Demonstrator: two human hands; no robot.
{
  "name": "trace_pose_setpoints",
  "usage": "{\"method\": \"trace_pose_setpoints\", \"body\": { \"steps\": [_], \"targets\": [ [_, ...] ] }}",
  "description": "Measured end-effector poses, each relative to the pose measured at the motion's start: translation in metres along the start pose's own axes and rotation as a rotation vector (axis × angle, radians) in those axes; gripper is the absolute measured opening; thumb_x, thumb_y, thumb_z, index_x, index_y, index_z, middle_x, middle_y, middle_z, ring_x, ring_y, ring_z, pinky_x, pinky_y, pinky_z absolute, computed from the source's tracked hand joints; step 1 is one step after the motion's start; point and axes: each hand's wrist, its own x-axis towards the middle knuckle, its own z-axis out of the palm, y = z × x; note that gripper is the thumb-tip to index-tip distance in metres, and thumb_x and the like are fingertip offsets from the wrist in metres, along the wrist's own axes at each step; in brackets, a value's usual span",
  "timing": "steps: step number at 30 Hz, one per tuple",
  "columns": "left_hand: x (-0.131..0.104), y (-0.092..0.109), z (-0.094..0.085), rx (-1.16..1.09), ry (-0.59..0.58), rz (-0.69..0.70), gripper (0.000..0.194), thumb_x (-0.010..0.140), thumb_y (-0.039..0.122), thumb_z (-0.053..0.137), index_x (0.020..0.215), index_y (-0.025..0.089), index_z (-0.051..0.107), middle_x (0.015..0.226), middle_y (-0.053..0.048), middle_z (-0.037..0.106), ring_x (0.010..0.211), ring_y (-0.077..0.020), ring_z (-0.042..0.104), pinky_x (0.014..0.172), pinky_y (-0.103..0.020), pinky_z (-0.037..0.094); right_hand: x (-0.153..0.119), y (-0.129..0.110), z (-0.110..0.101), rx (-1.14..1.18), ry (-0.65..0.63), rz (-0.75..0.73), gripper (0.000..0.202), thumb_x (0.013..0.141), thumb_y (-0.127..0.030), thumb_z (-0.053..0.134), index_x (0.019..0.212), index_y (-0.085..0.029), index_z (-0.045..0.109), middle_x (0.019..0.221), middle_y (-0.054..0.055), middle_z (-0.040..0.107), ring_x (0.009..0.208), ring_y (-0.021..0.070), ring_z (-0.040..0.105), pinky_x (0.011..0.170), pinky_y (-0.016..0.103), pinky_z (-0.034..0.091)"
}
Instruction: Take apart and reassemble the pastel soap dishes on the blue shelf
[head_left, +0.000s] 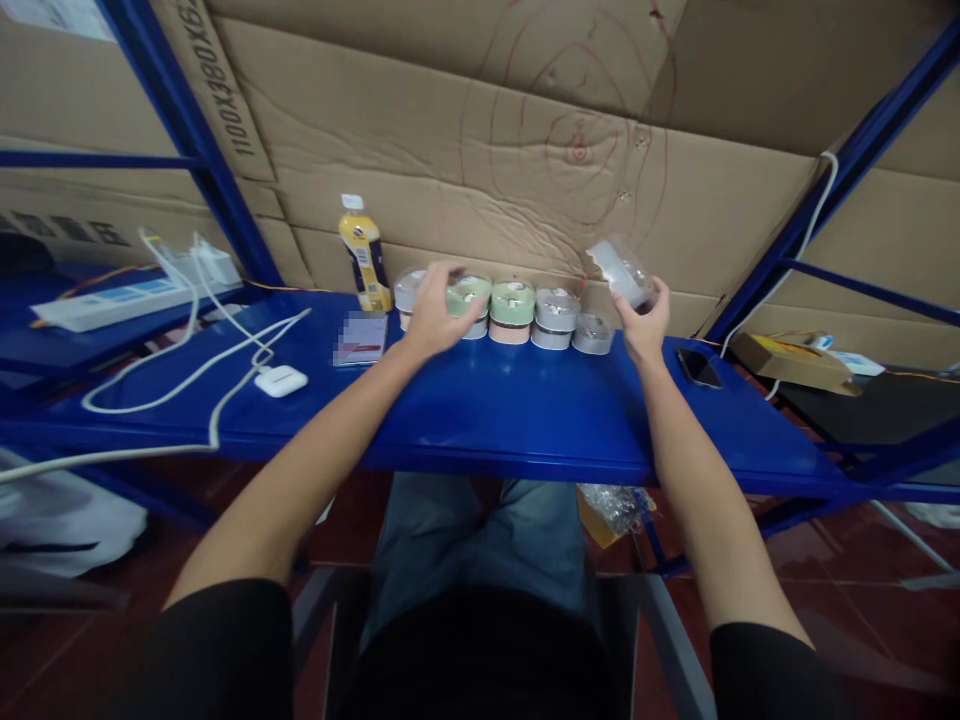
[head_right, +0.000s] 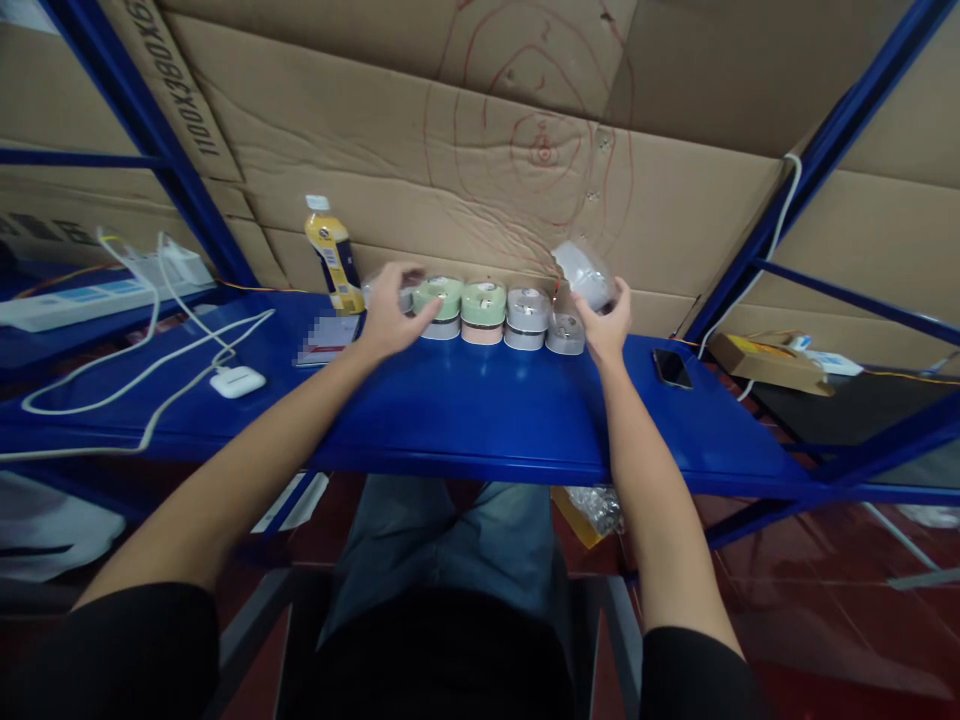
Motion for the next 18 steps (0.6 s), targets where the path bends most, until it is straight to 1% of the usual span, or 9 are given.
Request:
{"method": "trace_pose_setpoints", "body": {
  "steps": [1, 3, 5, 7, 9, 11, 13, 15, 18],
  "targets": [
    [-0.003, 0.008, 0.006, -0.118, -0.089, -0.010, 0.082, 0.085, 0.072, 0.083, 0.143, 0.020, 0.056, 0.142, -0.021, 0.065, 0.136, -0.0395, 0.065, 0.121, -0.060, 0.051, -0.002, -0.007, -0.002, 0.077, -0.099, -0.061, 0.096, 0.081, -0.075, 0.077, 0.156, -0.021, 0.051, 0.147, 0.019, 0.068, 0.133, 0.0394, 0.069, 0.112, 0.060, 0.057],
    [-0.011, 0.019, 0.015, -0.361, -0.276, -0.096, 0.094, 0.081, 0.075, 0.085, 0.151, 0.022, 0.051, 0.144, -0.021, 0.065, 0.134, -0.0386, 0.068, 0.116, -0.060, 0.055, -0.011, -0.021, -0.005, 0.199, -0.373, -0.137, 0.094, 0.078, -0.077, 0.080, 0.152, -0.025, 0.056, 0.145, 0.016, 0.070, 0.131, 0.0380, 0.070, 0.112, 0.058, 0.058],
    [-0.019, 0.024, 0.018, -0.518, -0.420, -0.210, 0.095, 0.081, 0.074, 0.085, 0.154, 0.023, 0.050, 0.145, -0.022, 0.067, 0.134, -0.0393, 0.069, 0.113, -0.060, 0.058, -0.025, -0.036, -0.004, 0.266, -0.681, -0.147, 0.093, 0.074, -0.074, 0.086, 0.150, -0.027, 0.060, 0.140, 0.013, 0.073, 0.126, 0.0367, 0.071, 0.111, 0.057, 0.058],
    [-0.028, 0.025, 0.015, -0.546, -0.509, -0.297, 0.088, 0.082, 0.067, 0.087, 0.152, 0.024, 0.055, 0.146, -0.021, 0.069, 0.135, -0.0403, 0.070, 0.112, -0.060, 0.058, -0.040, -0.046, 0.000, 0.298, -0.945, -0.118, 0.097, 0.071, -0.068, 0.092, 0.153, -0.027, 0.060, 0.138, 0.011, 0.075, 0.123, 0.0355, 0.073, 0.111, 0.056, 0.059],
    [-0.036, 0.025, 0.010, -0.491, -0.556, -0.330, 0.084, 0.077, 0.060, 0.092, 0.147, 0.025, 0.060, 0.145, -0.019, 0.071, 0.134, -0.0410, 0.070, 0.112, -0.061, 0.058, -0.053, -0.051, 0.005, 0.313, -1.112, -0.107, 0.103, 0.069, -0.062, 0.095, 0.158, -0.027, 0.056, 0.144, 0.012, 0.074, 0.129, 0.0357, 0.072, 0.115, 0.056, 0.057],
    [-0.045, 0.028, 0.008, -0.416, -0.577, -0.314, 0.090, 0.070, 0.056, 0.097, 0.146, 0.024, 0.061, 0.145, -0.019, 0.072, 0.135, -0.0420, 0.069, 0.114, -0.063, 0.056, -0.063, -0.052, 0.010, 0.278, -1.179, -0.136, 0.107, 0.067, -0.060, 0.096, 0.160, -0.026, 0.055, 0.154, 0.013, 0.069, 0.138, 0.0367, 0.068, 0.121, 0.057, 0.053],
    [-0.053, 0.032, 0.009, -0.356, -0.576, -0.268, 0.101, 0.064, 0.055, 0.101, 0.149, 0.021, 0.058, 0.146, -0.020, 0.070, 0.138, -0.0434, 0.068, 0.118, -0.064, 0.054, -0.070, -0.053, 0.015, 0.199, -1.183, -0.192, 0.107, 0.067, -0.061, 0.097, 0.160, -0.026, 0.058, 0.158, 0.013, 0.066, 0.143, 0.0380, 0.065, 0.124, 0.058, 0.051],
    [-0.060, 0.037, 0.014, -0.325, -0.574, -0.211, 0.110, 0.061, 0.057, 0.102, 0.151, 0.018, 0.055, 0.146, -0.022, 0.070, 0.139, -0.0444, 0.067, 0.119, -0.063, 0.052, -0.078, -0.056, 0.020, 0.127, -1.138, -0.255, 0.103, 0.069, -0.064, 0.096, 0.158, -0.026, 0.060, 0.155, 0.013, 0.069, 0.141, 0.0391, 0.066, 0.123, 0.060, 0.051],
    [-0.067, 0.041, 0.023, -0.319, -0.580, -0.120, 0.112, 0.061, 0.061, 0.102, 0.153, 0.018, 0.053, 0.146, -0.021, 0.070, 0.138, -0.0442, 0.068, 0.119, -0.062, 0.052, -0.090, -0.064, 0.027, 0.061, -1.033, -0.354, 0.099, 0.073, -0.067, 0.093, 0.156, -0.023, 0.063, 0.150, 0.016, 0.071, 0.137, 0.0403, 0.069, 0.121, 0.060, 0.052]
  ]
}}
